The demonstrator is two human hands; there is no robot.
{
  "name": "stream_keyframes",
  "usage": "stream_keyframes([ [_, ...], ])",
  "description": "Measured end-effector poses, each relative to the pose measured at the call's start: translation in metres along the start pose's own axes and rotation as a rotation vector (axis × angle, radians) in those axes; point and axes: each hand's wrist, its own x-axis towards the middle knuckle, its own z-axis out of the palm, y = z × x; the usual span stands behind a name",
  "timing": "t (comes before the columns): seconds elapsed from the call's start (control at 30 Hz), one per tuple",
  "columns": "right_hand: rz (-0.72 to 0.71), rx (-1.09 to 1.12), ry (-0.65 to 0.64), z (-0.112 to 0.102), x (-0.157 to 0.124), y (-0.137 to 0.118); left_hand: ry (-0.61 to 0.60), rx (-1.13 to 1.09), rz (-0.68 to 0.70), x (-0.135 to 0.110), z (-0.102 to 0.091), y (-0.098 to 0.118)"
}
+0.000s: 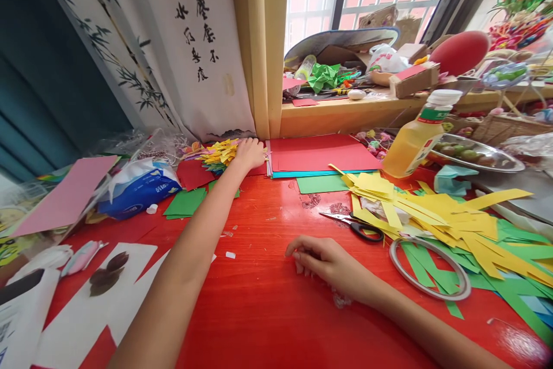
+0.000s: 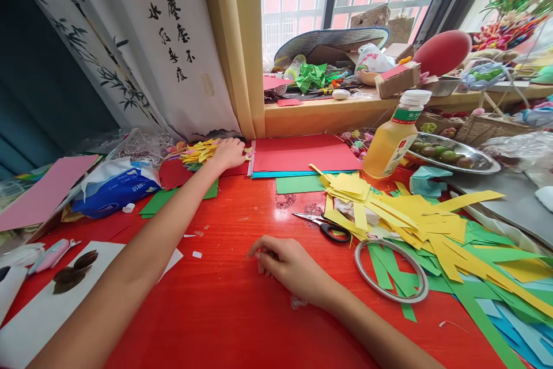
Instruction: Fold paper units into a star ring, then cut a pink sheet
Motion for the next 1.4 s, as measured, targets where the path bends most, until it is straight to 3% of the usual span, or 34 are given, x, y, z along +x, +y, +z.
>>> stream_keyframes([
  [0.2, 0.0, -0.018, 0.005, 0.0, 0.0, 0.002, 0.126, -0.104, -0.145, 0.01, -0.042, -0.032],
  [0.27, -0.002, -0.019, 0.006, 0.0, -0.001, 0.003, 0.078, -0.108, -0.234, 0.01, -0.05, -0.045],
  [0.4, 0.002, -0.016, 0.0, 0.0, 0.0, 0.002, -0.181, -0.086, -0.348, 0.004, -0.048, -0.067],
  [0.5, 0.004, -0.018, -0.004, 0.001, 0.001, 0.002, -0.276, -0.065, -0.376, -0.003, -0.038, -0.077],
  [0.63, -0.006, -0.031, 0.001, 0.001, 0.001, 0.004, -0.302, -0.035, -0.386, -0.009, -0.034, -0.083],
  [0.87, -0.001, -0.04, -0.001, 0.001, -0.001, 0.004, -0.298, -0.009, -0.34, -0.012, -0.048, -0.089],
  [0.97, -0.002, -0.046, -0.001, 0.001, -0.001, 0.004, -0.235, 0.007, -0.257, -0.013, -0.053, -0.079],
  [1.13, 0.001, -0.051, 0.006, 0.001, 0.0, 0.003, -0.253, -0.009, 0.095, -0.012, -0.04, -0.031],
  [1.27, 0.005, -0.047, -0.002, 0.001, 0.0, 0.001, -0.187, 0.016, 0.113, -0.007, -0.011, 0.005],
  [1.4, 0.008, -0.062, 0.002, 0.0, 0.0, -0.001, -0.104, 0.029, 0.065, -0.001, 0.013, 0.019],
])
